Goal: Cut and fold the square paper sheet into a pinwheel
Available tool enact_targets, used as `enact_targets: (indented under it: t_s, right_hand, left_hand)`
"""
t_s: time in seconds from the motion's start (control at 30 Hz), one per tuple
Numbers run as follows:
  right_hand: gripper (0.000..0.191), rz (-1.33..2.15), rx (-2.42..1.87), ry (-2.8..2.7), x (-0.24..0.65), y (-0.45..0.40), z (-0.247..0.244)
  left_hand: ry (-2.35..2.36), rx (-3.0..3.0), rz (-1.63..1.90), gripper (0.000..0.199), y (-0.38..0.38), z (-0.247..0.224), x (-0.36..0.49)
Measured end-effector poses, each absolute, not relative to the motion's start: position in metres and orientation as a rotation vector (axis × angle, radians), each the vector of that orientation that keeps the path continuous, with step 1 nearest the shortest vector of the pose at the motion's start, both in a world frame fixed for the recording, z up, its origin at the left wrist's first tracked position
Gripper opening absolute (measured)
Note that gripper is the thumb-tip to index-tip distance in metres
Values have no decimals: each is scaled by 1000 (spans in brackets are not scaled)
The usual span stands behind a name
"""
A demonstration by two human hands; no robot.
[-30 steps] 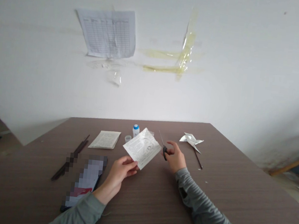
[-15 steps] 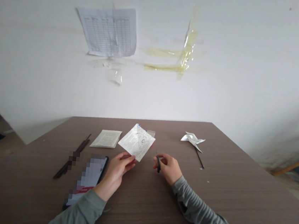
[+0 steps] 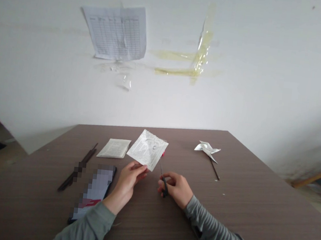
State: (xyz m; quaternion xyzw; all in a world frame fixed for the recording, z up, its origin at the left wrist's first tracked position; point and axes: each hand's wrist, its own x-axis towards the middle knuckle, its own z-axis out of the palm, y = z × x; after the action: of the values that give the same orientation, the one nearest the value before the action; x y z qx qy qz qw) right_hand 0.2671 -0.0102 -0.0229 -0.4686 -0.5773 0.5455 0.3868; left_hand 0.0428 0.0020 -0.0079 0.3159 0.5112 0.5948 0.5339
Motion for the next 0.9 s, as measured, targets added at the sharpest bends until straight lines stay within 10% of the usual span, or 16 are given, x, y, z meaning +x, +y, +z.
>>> enact_targets:
  t_s: [0.9]
  right_hand:
    - [60,1607,-1085,-1524,258,-18,-18]
  left_hand:
    - [1182,716,1486,31,7,-6,36]
